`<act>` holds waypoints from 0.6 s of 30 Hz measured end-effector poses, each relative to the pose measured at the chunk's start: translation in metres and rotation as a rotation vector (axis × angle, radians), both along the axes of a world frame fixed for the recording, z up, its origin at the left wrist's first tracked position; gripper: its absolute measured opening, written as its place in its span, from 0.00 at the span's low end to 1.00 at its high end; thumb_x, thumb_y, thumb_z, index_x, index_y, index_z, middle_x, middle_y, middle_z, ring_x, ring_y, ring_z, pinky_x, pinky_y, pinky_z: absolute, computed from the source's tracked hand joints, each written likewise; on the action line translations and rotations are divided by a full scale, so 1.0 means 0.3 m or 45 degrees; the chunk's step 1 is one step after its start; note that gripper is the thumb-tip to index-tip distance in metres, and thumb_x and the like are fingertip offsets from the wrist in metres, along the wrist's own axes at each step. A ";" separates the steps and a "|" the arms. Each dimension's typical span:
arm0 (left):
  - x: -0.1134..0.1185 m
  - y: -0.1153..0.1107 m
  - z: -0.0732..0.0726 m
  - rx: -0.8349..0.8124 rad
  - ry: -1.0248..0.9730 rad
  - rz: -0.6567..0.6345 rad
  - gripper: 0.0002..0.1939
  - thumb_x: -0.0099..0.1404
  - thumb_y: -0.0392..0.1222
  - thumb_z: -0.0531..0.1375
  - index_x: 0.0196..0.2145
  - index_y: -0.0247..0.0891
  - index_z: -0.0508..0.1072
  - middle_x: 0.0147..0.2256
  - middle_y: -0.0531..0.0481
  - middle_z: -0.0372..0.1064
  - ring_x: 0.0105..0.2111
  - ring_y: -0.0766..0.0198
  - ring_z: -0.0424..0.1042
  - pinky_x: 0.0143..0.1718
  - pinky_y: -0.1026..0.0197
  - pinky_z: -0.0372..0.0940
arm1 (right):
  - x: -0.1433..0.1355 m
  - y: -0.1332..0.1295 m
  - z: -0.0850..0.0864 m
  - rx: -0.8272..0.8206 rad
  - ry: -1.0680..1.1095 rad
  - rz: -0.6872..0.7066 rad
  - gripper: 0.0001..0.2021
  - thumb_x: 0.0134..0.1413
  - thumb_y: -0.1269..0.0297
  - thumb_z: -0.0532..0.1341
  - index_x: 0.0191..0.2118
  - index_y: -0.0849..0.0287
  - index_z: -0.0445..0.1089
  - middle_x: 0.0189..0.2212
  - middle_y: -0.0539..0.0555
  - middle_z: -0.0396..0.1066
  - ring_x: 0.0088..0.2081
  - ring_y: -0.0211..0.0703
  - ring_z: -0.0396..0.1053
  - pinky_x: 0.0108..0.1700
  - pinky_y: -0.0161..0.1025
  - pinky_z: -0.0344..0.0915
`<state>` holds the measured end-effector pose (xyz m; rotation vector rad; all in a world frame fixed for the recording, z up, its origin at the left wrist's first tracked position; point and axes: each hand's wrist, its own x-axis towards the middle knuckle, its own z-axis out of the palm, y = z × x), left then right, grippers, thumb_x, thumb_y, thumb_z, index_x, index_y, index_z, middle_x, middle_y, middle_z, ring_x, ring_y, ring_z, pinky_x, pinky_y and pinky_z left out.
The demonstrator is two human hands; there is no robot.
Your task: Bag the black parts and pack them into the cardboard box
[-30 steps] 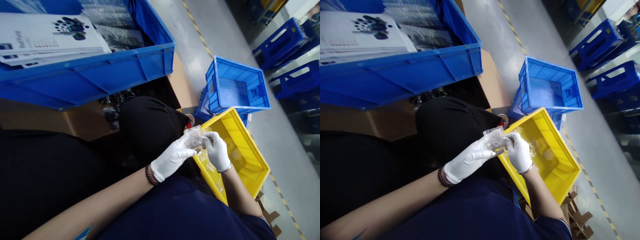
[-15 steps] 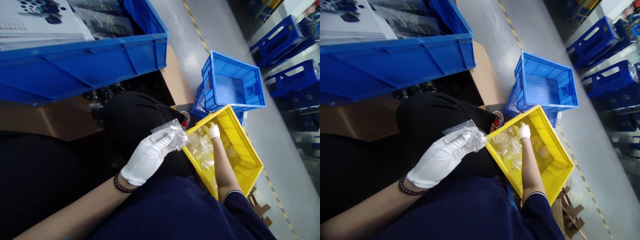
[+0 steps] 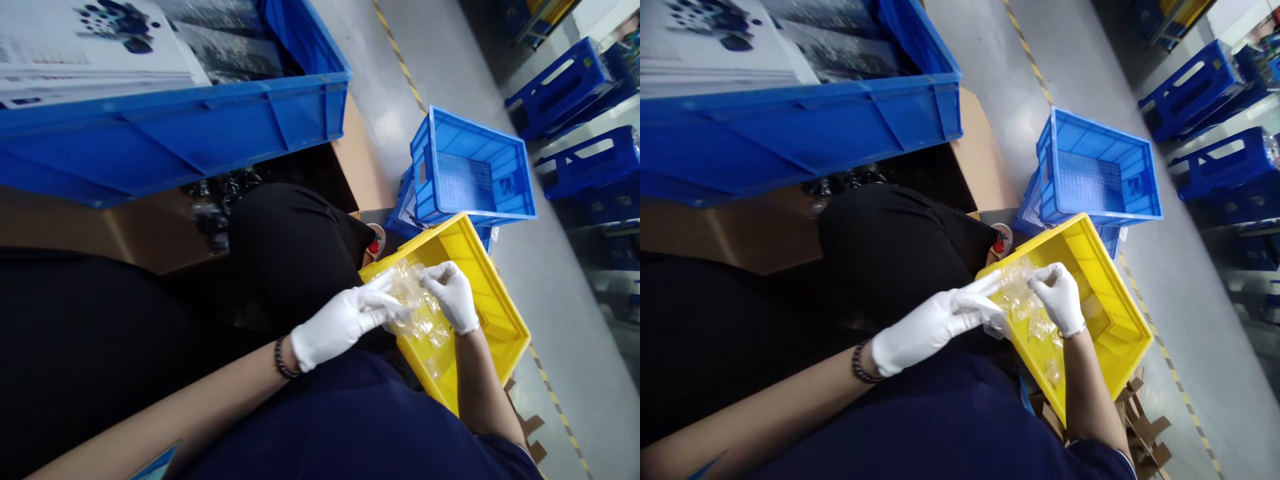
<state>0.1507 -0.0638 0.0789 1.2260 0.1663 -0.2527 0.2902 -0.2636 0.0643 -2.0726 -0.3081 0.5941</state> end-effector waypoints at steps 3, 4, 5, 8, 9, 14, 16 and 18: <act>-0.002 -0.037 -0.013 0.119 -0.034 0.113 0.11 0.65 0.43 0.61 0.36 0.39 0.83 0.47 0.44 0.77 0.54 0.53 0.72 0.62 0.54 0.62 | -0.113 0.077 0.063 0.138 0.008 -0.060 0.17 0.47 0.57 0.73 0.30 0.54 0.63 0.29 0.50 0.73 0.32 0.44 0.72 0.39 0.41 0.69; -0.006 -0.041 -0.014 0.132 -0.034 0.198 0.11 0.65 0.42 0.60 0.36 0.39 0.83 0.44 0.44 0.78 0.49 0.54 0.75 0.59 0.55 0.66 | -0.133 0.097 0.072 0.248 0.020 -0.125 0.18 0.45 0.59 0.74 0.32 0.54 0.63 0.29 0.48 0.72 0.32 0.43 0.72 0.39 0.41 0.69; -0.012 -0.041 -0.014 0.144 -0.042 0.271 0.10 0.64 0.40 0.60 0.35 0.38 0.83 0.42 0.45 0.79 0.46 0.54 0.77 0.56 0.55 0.68 | -0.145 0.113 0.077 0.377 0.049 -0.202 0.19 0.44 0.60 0.74 0.33 0.54 0.63 0.29 0.48 0.71 0.33 0.43 0.73 0.40 0.41 0.70; -0.038 -0.031 -0.015 0.200 -0.089 0.337 0.11 0.63 0.37 0.59 0.34 0.39 0.83 0.39 0.46 0.80 0.42 0.56 0.78 0.54 0.56 0.70 | -0.140 0.141 0.082 0.662 0.250 -0.267 0.21 0.47 0.56 0.72 0.43 0.53 0.65 0.33 0.50 0.74 0.37 0.45 0.75 0.43 0.43 0.71; -0.046 -0.027 -0.018 0.216 -0.094 0.329 0.11 0.63 0.36 0.59 0.35 0.39 0.83 0.39 0.46 0.80 0.42 0.56 0.78 0.54 0.56 0.70 | -0.133 0.146 0.084 0.680 0.333 -0.200 0.24 0.47 0.53 0.72 0.47 0.53 0.65 0.38 0.53 0.75 0.39 0.47 0.75 0.44 0.45 0.72; -0.069 -0.021 -0.046 0.181 -0.071 0.197 0.12 0.64 0.39 0.58 0.38 0.39 0.83 0.42 0.46 0.79 0.45 0.55 0.77 0.53 0.56 0.70 | -0.115 0.172 0.088 0.482 0.392 0.045 0.36 0.40 0.57 0.76 0.56 0.53 0.65 0.36 0.52 0.76 0.39 0.47 0.75 0.45 0.46 0.72; -0.067 -0.015 -0.046 0.192 -0.005 0.195 0.11 0.64 0.39 0.59 0.37 0.39 0.83 0.41 0.46 0.79 0.43 0.56 0.78 0.51 0.58 0.70 | -0.104 0.177 0.089 0.538 0.238 -0.110 0.27 0.44 0.58 0.75 0.50 0.54 0.69 0.31 0.49 0.75 0.33 0.44 0.73 0.41 0.44 0.72; -0.061 -0.004 -0.037 0.108 0.110 0.264 0.10 0.63 0.41 0.61 0.36 0.38 0.82 0.40 0.47 0.79 0.43 0.56 0.77 0.50 0.58 0.70 | -0.083 0.170 0.098 0.616 0.041 -0.297 0.22 0.44 0.58 0.74 0.45 0.55 0.69 0.30 0.50 0.74 0.31 0.41 0.72 0.39 0.41 0.71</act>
